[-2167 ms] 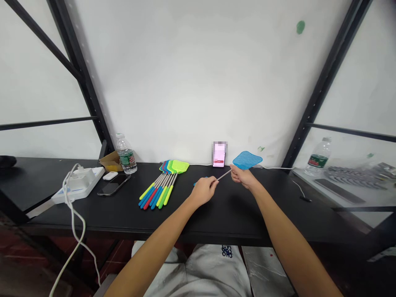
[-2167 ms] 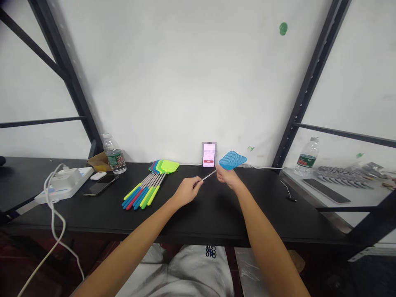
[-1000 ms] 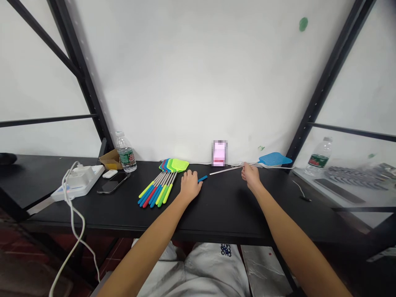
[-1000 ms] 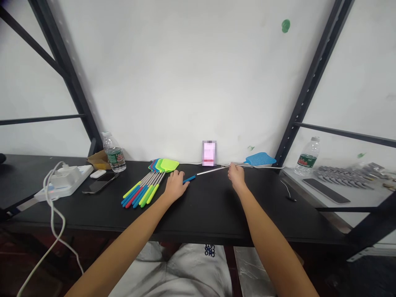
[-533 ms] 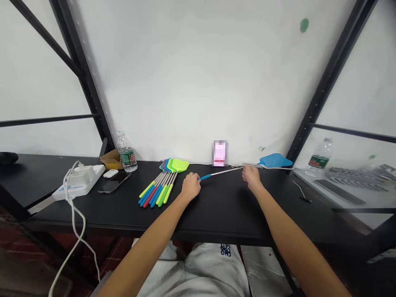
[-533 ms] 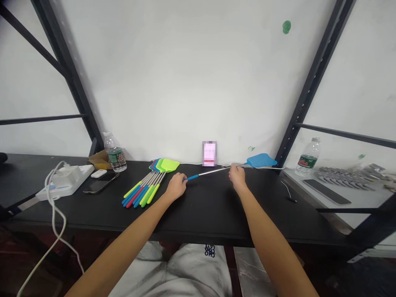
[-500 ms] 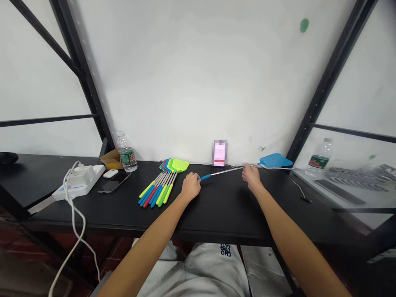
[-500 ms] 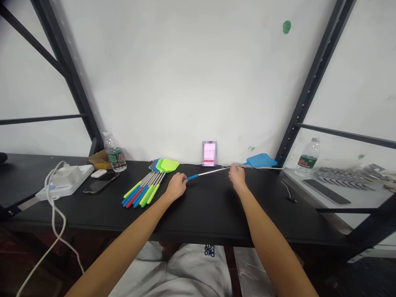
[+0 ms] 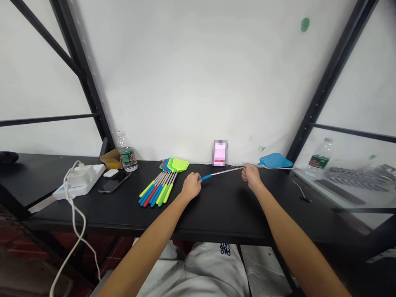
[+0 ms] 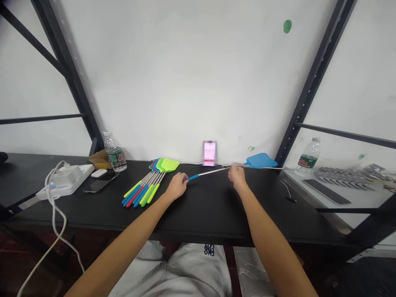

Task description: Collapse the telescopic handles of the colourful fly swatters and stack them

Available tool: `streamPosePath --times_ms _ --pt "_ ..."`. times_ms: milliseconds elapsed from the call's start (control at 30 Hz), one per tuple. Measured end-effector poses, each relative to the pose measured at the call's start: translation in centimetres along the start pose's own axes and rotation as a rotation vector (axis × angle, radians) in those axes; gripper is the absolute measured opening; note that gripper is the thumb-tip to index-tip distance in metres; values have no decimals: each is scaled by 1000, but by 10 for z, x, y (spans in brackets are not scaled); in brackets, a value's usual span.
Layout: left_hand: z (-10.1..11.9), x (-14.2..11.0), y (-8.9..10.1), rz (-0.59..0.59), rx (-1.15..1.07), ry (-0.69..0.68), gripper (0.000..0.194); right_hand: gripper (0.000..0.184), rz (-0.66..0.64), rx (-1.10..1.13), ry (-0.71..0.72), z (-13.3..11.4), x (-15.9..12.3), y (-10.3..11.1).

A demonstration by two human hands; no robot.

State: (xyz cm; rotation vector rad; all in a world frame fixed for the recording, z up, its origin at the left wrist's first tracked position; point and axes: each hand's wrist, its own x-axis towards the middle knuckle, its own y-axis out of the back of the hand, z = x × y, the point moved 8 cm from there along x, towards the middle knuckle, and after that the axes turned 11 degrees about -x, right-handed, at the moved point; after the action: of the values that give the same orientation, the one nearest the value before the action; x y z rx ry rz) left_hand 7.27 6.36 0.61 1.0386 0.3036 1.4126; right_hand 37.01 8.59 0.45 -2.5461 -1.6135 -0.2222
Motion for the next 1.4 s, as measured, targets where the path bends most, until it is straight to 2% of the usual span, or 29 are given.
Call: streamPosePath --times_ms 300,567,767,867,967,1267,1400 --pt "6 -1 -3 -33 -36 -80 11 30 -185 20 -6 -11 -3 -6" --pt "25 -7 -8 -97 -169 -259 19 35 -332 -31 27 -11 -9 -18" --pt "36 -12 -9 -152 -212 -333 25 36 -459 -7 35 -11 -17 -31" --pt "40 -13 -6 -147 -188 -343 26 39 -470 4 16 -9 -16 -33" --pt "41 -13 -2 -116 -150 -324 26 38 -387 42 -18 -7 -12 -28" --pt "39 -13 -2 -116 -112 -287 25 39 168 181 -16 -15 5 26" --pt "39 -14 -5 -138 -128 -304 25 37 246 180 47 -18 7 33"
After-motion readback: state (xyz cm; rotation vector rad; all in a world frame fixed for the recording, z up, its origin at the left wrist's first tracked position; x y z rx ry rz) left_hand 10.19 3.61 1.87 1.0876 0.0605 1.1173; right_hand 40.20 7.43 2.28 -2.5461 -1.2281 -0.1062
